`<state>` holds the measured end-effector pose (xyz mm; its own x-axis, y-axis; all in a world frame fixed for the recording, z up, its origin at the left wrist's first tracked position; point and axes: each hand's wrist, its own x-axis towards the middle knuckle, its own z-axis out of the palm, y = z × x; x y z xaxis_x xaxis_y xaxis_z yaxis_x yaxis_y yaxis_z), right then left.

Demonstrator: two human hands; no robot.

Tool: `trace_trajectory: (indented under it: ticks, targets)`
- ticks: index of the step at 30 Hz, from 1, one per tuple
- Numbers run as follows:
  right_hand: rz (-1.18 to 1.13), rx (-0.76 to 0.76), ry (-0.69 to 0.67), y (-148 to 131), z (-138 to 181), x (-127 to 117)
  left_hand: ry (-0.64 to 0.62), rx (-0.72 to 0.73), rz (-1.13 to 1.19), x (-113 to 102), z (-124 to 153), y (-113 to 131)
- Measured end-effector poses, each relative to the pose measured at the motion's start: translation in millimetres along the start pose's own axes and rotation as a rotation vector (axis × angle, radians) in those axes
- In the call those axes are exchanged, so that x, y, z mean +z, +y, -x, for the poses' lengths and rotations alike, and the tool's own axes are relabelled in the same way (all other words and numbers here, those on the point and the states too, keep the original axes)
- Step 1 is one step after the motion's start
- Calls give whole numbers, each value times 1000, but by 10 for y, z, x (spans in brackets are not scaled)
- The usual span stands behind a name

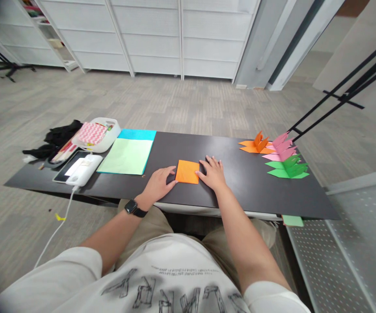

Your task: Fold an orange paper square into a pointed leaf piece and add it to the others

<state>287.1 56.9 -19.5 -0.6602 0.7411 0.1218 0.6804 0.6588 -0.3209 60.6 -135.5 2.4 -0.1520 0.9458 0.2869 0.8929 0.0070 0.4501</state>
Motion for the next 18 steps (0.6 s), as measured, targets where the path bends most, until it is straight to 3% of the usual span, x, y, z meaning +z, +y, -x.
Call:
trace_trajectory:
  ticks: [6,13,18]
  targets:
    - [5,2,2,1,-11,13,17,-74,19,-41,-84,-1]
    - [11,8,0,-12,-5,-1,-86,42,-67,-111,-128,22]
    - [12,4,5,-35,5,-23,-29,43,-204,-94,-130,14]
